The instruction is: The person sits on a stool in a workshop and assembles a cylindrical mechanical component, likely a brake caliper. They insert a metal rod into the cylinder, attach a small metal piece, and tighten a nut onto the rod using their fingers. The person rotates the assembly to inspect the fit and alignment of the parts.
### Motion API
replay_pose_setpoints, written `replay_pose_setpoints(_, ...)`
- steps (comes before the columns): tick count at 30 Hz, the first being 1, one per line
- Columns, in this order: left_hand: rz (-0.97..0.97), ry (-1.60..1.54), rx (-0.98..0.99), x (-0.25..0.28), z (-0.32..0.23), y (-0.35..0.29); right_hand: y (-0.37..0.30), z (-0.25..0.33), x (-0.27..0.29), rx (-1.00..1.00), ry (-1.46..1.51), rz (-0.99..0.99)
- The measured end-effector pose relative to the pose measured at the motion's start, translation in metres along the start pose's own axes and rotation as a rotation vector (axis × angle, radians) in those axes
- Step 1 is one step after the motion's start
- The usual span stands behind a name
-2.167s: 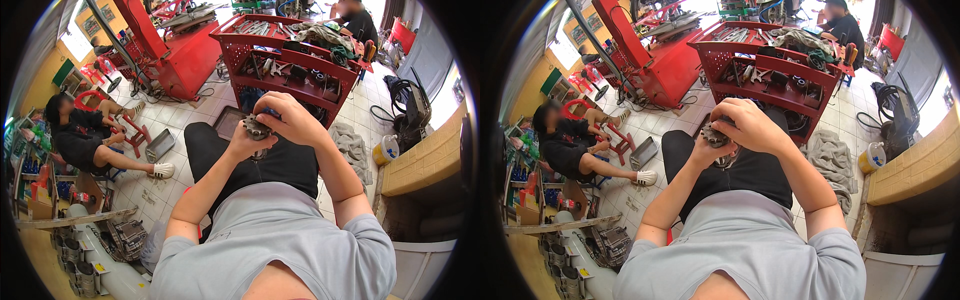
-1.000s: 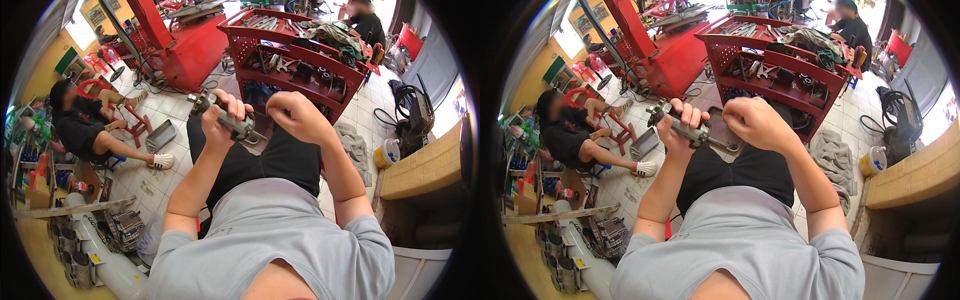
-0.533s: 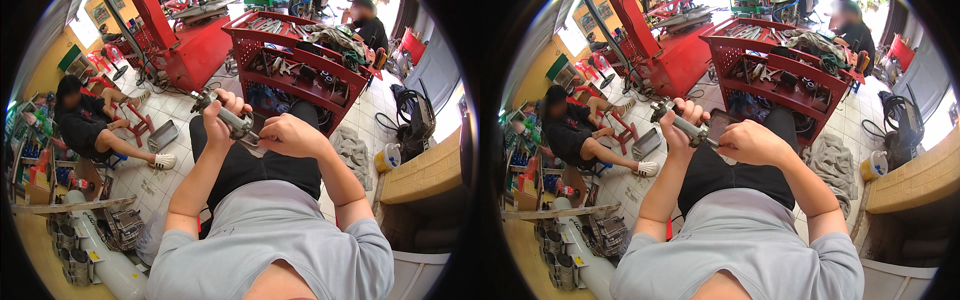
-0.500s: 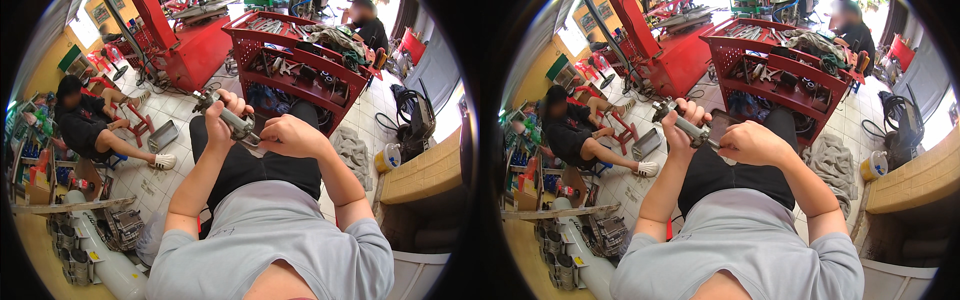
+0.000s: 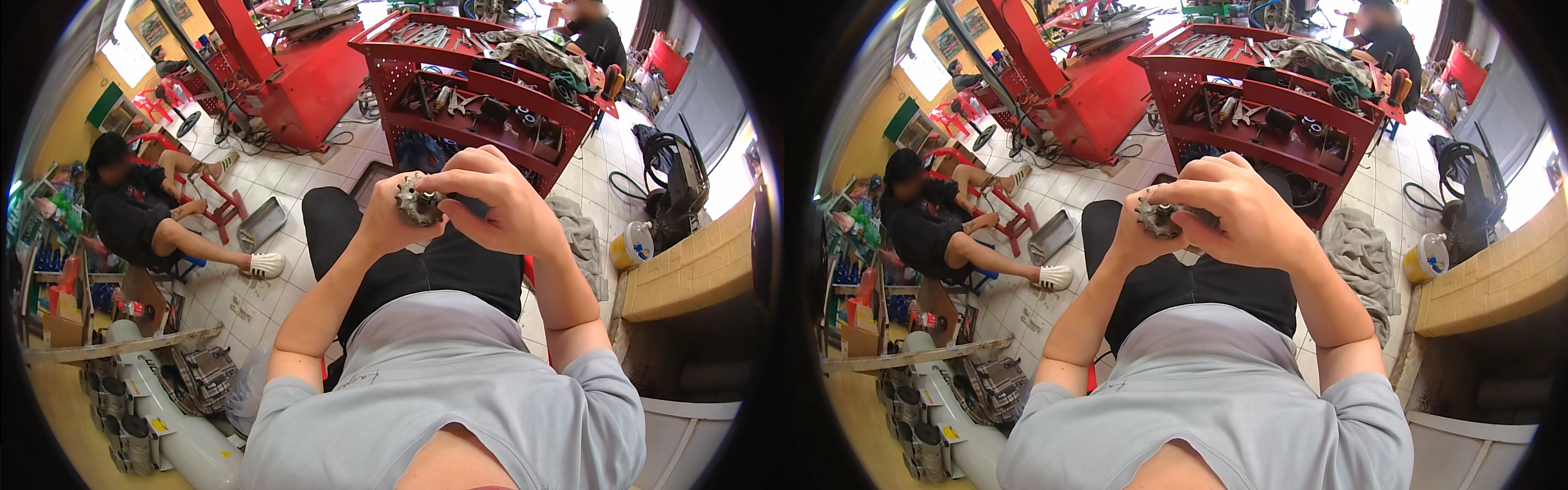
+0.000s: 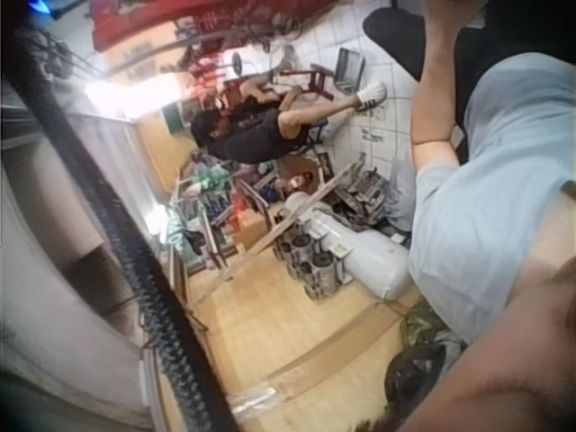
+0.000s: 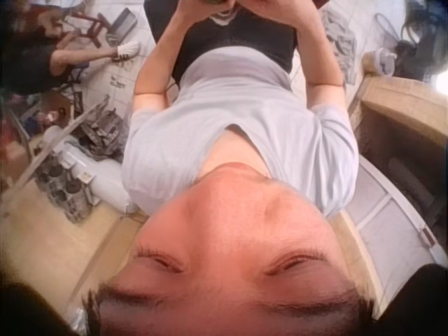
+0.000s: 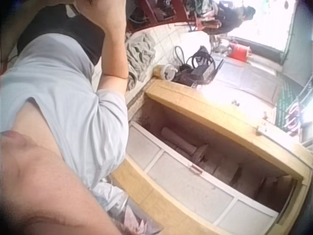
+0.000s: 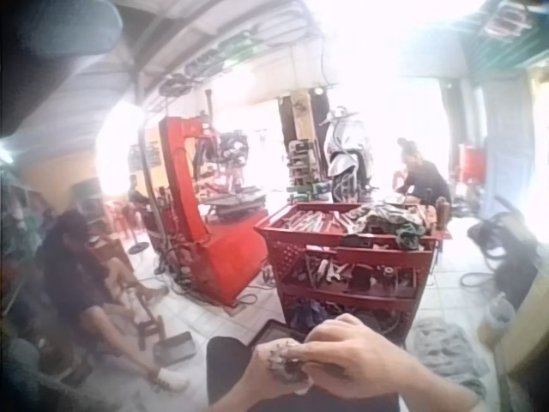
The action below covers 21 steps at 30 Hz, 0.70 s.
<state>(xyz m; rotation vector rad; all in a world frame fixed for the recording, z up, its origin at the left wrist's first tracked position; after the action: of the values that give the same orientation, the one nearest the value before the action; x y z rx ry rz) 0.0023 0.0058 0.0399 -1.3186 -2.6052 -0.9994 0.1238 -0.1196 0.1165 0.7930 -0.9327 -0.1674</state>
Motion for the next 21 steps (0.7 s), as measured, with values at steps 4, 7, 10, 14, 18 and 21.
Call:
replay_pose_setpoints(4, 0.015, 0.167, -0.007, 0.001, -0.004, 0.002, -0.001, -0.008, -0.001, -0.008, -0.101, 0.027)
replay_pose_setpoints(7, 0.043, 0.135, 0.108, 0.002, -0.008, 0.001, -0.001, -0.014, -0.002, -0.010, -0.155, 0.037)
replay_pose_setpoints(10, 0.065, 0.124, 0.105, 0.002, -0.007, 0.002, -0.001, -0.018, -0.002, -0.016, -0.191, 0.055)
replay_pose_setpoints(14, 0.076, 0.117, 0.156, 0.001, -0.009, 0.002, 0.000, -0.018, -0.003, -0.044, -0.233, 0.066)
replay_pose_setpoints(18, 0.084, 0.132, 0.170, 0.001, -0.005, 0.002, 0.000, -0.015, -0.005, -0.090, -0.277, 0.050)
replay_pose_setpoints(21, 0.075, 0.107, 0.182, 0.000, -0.004, 0.001, 0.002, -0.016, -0.004, -0.089, -0.254, 0.029)
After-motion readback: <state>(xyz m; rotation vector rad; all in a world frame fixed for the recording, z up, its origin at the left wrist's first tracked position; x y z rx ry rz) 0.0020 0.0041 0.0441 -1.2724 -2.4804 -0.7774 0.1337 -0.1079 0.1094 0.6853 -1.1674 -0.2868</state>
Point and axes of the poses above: each hand's wrist, its own y-axis towards the middle knuckle, its own x-axis out of the back of the hand, z = x × y, the point moved 2 cm from there along y, towards the middle knuckle, and after that the axes turned 1 degree about y, right-handed, at the moved point
